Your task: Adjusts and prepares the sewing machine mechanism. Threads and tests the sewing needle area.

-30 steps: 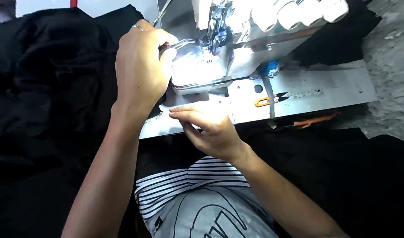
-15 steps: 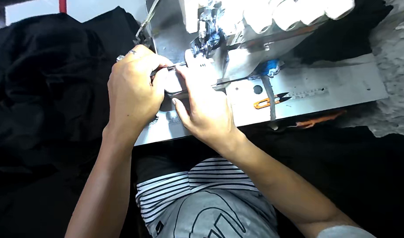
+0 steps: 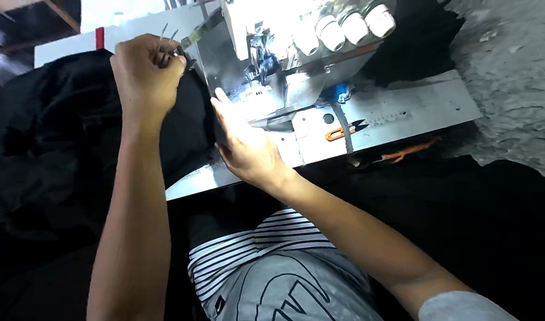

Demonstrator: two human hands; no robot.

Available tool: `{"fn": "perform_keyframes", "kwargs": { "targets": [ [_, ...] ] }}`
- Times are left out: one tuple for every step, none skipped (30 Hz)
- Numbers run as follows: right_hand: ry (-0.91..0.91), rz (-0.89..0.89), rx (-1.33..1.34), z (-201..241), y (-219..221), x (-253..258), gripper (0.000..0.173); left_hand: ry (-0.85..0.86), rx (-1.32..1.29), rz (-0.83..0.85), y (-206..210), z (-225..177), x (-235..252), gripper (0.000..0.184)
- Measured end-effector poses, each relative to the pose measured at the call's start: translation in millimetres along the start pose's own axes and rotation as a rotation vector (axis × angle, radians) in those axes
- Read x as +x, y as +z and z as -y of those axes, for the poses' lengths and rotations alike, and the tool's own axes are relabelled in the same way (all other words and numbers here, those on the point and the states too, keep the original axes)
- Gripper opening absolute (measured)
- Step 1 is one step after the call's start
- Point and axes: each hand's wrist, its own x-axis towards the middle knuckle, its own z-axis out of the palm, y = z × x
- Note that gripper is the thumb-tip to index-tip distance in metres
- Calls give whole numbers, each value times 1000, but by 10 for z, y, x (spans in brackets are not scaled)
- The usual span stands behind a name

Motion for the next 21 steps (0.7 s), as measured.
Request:
{"fn": "perform_keyframes", "kwargs": {
  "targets": [
    [-20,-12,4,-20,17,4,81,-15,-59,0,12,-137,-82,35],
    [-38,-25,1,-31,36,1,79,-16,-105,4,55,-267,-175,37],
    [-53,-48,-15,-39,56,-12,74,6,-136,-7,143,-374,-257,39],
    [-77,-89,-39,-50,78,-29,64,30,-158,-22,247,-464,-319,38],
    [-95,-132,-58,-64,96,-37,50,45,-159,-37,335,-535,-356,36],
    [-110,-165,-73,-82,115,-41,36,49,-145,-56,413,-578,-372,32],
    [-112,-160,-80,-98,110,-52,29,47,-123,-65,470,-605,-383,28],
    [-122,-141,-66,-122,88,-63,25,42,-97,-71,501,-628,-389,26],
    [-146,-114,-20,-156,49,-73,24,47,-76,-79,511,-635,-390,25],
    [-186,-77,69,-209,-13,-101,25,60,-67,-88,512,-637,-397,25],
    [-234,-25,194,-295,-106,-146,28,79,-68,-95,512,-639,-416,24],
    [-292,28,337,-430,-248,-198,33,99,-73,-95,509,-643,-432,24],
    [-344,63,466,-617,-445,-256,34,107,-86,-95,517,-654,-443,24],
    [-360,43,569,-852,-678,-320,27,107,-99,-100,545,-650,-451,23],
    [-315,-43,592,-1129,-936,-391,16,96,-113,-105,590,-632,-471,22],
    [-219,-163,557,-1418,-1209,-424,15,80,-121,-120,645,-609,-495,23],
    [-84,-291,494,-1667,-1465,-383,21,70,-116,-144,702,-588,-521,23],
    [83,-382,408,-1852,-1678,-262,23,72,-105,-185,763,-577,-543,23],
    [218,-406,322,-2005,-1828,-87,26,90,-93,-237,829,-565,-567,24],
    [310,-361,277,-2119,-1909,90,31,114,-77,-291,888,-548,-583,23],
    [343,-278,280,-2191,-1932,244,36,136,-61,-336,933,-539,-590,22]
  ]
}}
